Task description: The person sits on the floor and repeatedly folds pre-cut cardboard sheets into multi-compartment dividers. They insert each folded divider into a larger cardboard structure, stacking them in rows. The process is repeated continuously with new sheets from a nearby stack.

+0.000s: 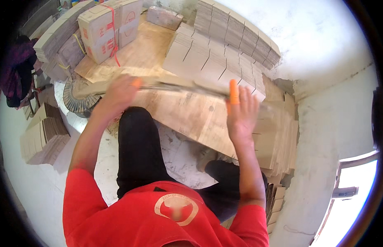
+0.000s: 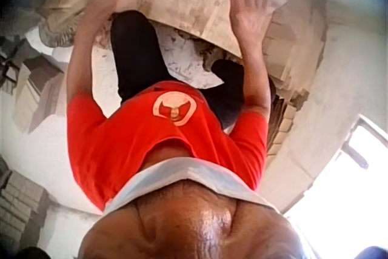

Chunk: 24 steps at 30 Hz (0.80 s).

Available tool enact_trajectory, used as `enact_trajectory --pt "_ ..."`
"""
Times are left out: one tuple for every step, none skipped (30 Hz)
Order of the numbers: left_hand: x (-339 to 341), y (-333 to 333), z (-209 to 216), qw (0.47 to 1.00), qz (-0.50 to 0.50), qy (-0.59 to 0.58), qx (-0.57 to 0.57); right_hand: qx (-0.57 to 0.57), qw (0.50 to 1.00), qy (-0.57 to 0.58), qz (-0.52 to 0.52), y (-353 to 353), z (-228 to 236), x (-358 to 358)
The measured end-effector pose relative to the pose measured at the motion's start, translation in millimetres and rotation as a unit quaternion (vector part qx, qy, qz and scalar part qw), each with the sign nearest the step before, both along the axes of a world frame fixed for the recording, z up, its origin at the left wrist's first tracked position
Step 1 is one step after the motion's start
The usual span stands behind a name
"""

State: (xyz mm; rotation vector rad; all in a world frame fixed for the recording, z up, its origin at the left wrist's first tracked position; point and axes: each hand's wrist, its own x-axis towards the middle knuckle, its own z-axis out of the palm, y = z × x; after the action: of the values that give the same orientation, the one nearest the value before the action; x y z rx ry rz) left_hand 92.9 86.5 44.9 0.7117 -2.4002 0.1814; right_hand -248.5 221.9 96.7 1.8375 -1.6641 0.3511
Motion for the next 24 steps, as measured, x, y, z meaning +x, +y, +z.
enact_trajectory --pt "20.1 6.7 4.2 0.998 0.059 0.01 -0.031 -0.029 0.999 -0.007 0.013 6.9 21.6 6.3" --pt "35.7 16.3 8.3 0.994 0.109 0.023 -0.021 -0.057 0.998 -0.016 0.029 9.9 30.2 8.4" --pt "46.8 20.8 8.7 0.987 0.158 0.042 -0.012 -0.057 0.998 -0.008 0.033 11.6 30.6 5.4" --pt "53.0 17.8 4.4 0.983 0.179 0.038 -0.028 -0.056 0.998 0.001 0.036 13.5 30.6 0.1" --pt "56.5 13.7 -2.8 0.979 0.198 0.035 -0.044 -0.056 0.998 0.01 0.038 15.4 30.3 -6.7" --pt "62.0 10.1 -11.5 0.973 0.219 0.031 -0.06 -0.045 0.998 0.018 0.029 16.8 26.0 -15.5" --pt "70.6 1.0 -25.6 0.965 0.258 -0.002 -0.036 -0.034 0.999 0.024 0.023 16.3 17.5 -25.2" --pt "74.7 -6.6 -39.1 0.956 0.289 -0.027 -0.036 -0.023 0.999 0.032 0.015 16.5 9.2 -35.1" --pt "76.2 -12.1 -50.6 0.946 0.319 -0.053 -0.033 -0.02 0.999 0.039 -0.002 16.8 -0.5 -43.3" --pt "76.4 -16.3 -61.3 0.934 0.346 -0.079 -0.032 -0.016 0.999 0.032 -0.022 20.1 -6.6 -51.1" --pt "76.8 -19.6 -73.6 0.92 0.373 -0.12 -0.005 -0.013 0.999 0.025 -0.042 25.0 -12.1 -59.1" --pt "75.9 -23.1 -87.2 0.903 0.399 -0.16 0.022 -0.009 0.998 0.019 -0.062 30.0 -18.8 -70.6" --pt "72.8 -26.4 -99.1 0.883 0.422 -0.199 0.049 0.003 0.995 0.046 -0.089 38.0 -27.6 -90.5" --pt "68.8 -28.3 -109.9 0.877 0.423 -0.214 0.074 0.012 0.991 0.052 -0.121 48.8 -37.9 -114.0" --pt "63.9 -28.8 -119.2 0.871 0.423 -0.229 0.099 0.021 0.986 0.058 -0.154 61.8 -45.3 -137.9" --pt "58.7 -28.2 -125.2 0.864 0.421 -0.245 0.124 0.031 0.98 0.063 -0.188 73.9 -49.7 -156.7" --pt "55.5 -24.4 -122.8 0.865 0.407 -0.25 0.155 0.054 0.966 0.047 -0.248 84.1 -52.2 -169.8" --pt "50.5 -19.1 -115.7 0.865 0.389 -0.255 0.187 0.076 0.947 0.033 -0.309 96.2 -53.2 -181.6" --pt "43.1 -16.2 -108.4 0.867 0.367 -0.258 0.218 0.097 0.922 0.02 -0.373 111.5 -53.4 -191.5" --pt "36.6 -15.1 -98.4 0.865 0.369 -0.243 0.238 0.107 0.909 0.0 -0.403 123.9 -57.0 -200.9" --pt "28.3 -14.1 -85.9 0.863 0.367 -0.23 0.259 0.117 0.891 -0.021 -0.438 138.1 -60.6 -210.9" --pt "20.0 -13.1 -80.5 0.861 0.365 -0.219 0.279 0.127 0.872 -0.043 -0.471 147.5 -59.2 -213.0" --pt "23.0 -17.2 -87.0 0.89 0.337 -0.191 0.241 0.154 0.847 -0.066 -0.504 149.7 -59.4 -217.6" --pt "13.1 -17.6 -82.4 0.901 0.327 -0.183 0.22 0.178 0.82 -0.092 -0.537 142.4 -57.0 -215.8"
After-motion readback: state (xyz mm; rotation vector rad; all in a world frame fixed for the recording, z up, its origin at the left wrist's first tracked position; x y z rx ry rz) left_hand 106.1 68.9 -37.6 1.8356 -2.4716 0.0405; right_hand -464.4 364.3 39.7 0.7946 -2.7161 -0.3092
